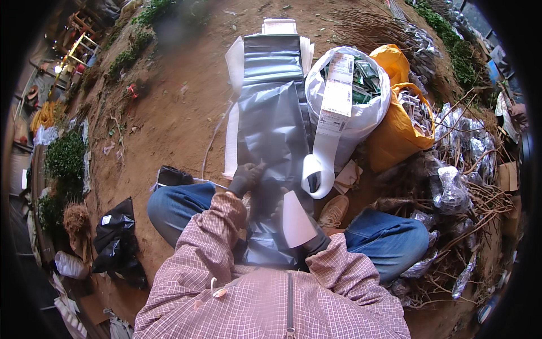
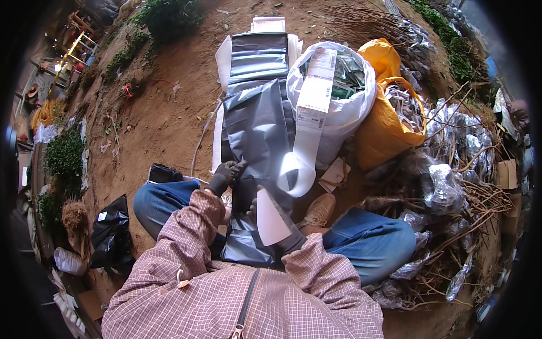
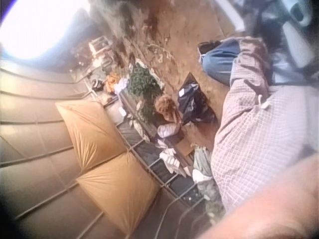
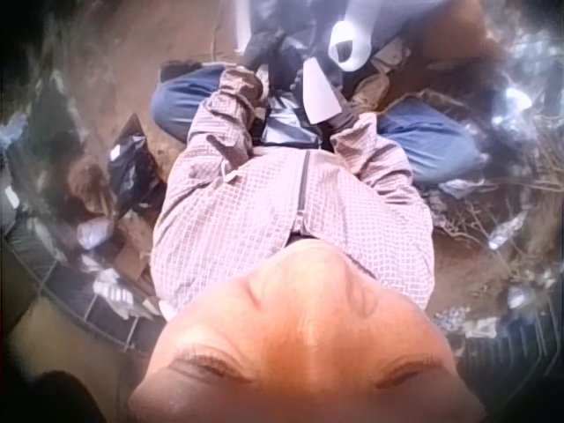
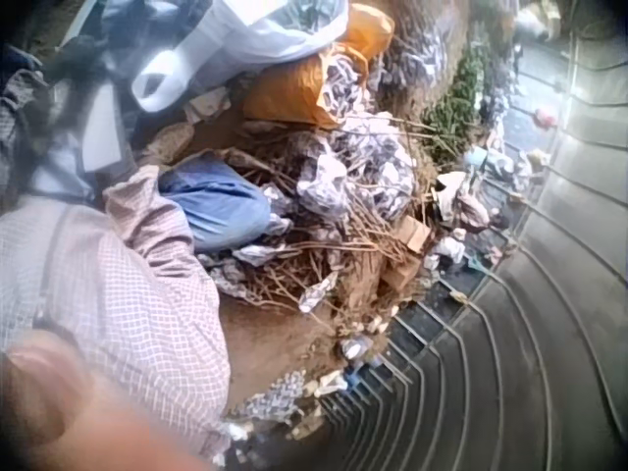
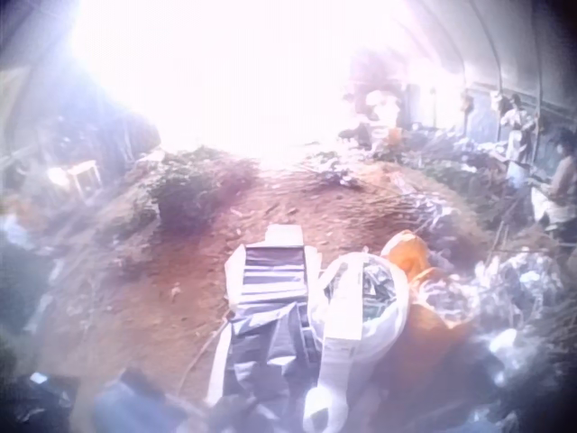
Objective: The person sits on the ground and repeatedly places bundles of thin sticks into a black plastic bag, then ties the bag closed. The person repeats this process with multiple bundles, securing each bag with a string.
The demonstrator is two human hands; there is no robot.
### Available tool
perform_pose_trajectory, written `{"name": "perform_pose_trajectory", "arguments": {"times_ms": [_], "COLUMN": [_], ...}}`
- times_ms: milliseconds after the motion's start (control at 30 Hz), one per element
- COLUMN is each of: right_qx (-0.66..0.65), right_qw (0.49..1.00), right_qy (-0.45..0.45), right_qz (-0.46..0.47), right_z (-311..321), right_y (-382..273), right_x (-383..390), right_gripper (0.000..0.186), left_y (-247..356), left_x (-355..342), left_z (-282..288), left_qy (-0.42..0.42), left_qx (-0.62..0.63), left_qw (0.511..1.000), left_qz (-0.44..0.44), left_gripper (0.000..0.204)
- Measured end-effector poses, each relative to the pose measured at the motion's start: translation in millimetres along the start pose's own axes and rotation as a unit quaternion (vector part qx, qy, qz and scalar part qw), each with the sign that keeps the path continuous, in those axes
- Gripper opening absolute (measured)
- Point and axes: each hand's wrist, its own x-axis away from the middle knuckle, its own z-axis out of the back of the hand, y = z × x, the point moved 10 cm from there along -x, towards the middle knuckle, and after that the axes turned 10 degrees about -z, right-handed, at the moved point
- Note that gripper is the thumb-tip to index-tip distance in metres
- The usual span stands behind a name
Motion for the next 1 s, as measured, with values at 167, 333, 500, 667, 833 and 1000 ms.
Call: {"name": "perform_pose_trajectory", "arguments": {"times_ms": [167, 333, 500, 667, 833, 1000], "right_qx": [-0.229, 0.208, 0.765, 0.85, 0.892, 0.87], "right_qw": [0.97, 0.947, 0.43, 0.175, 0.255, 0.32], "right_qy": [-0.012, 0.002, 0.205, 0.086, 0.081, 0.088], "right_qz": [-0.074, 0.244, 0.434, 0.489, 0.364, 0.365], "right_z": [16, -111, -242, -290, -287, -211], "right_y": [15, -84, -93, -40, -26, -1], "right_x": [-2, -2, 8, 33, 13, 80], "right_gripper": [0.043, 0.061, 0.074, 0.066, 0.068, 0.075], "left_y": [82, 186, 221, 220, 208, 217], "left_x": [7, 103, 147, 167, 168, 190], "left_z": [2, 10, -4, -13, -12, -6], "left_qy": [-0.116, -0.116, -0.162, -0.201, -0.209, -0.173], "left_qx": [0.267, 0.309, 0.473, 0.377, 0.555, 0.378], "left_qw": [0.933, 0.84, 0.815, 0.852, 0.77, 0.864], "left_qz": [-0.211, -0.431, -0.293, -0.304, -0.235, -0.285], "left_gripper": [0.022, 0.032, 0.047, 0.059, 0.064, 0.067]}}
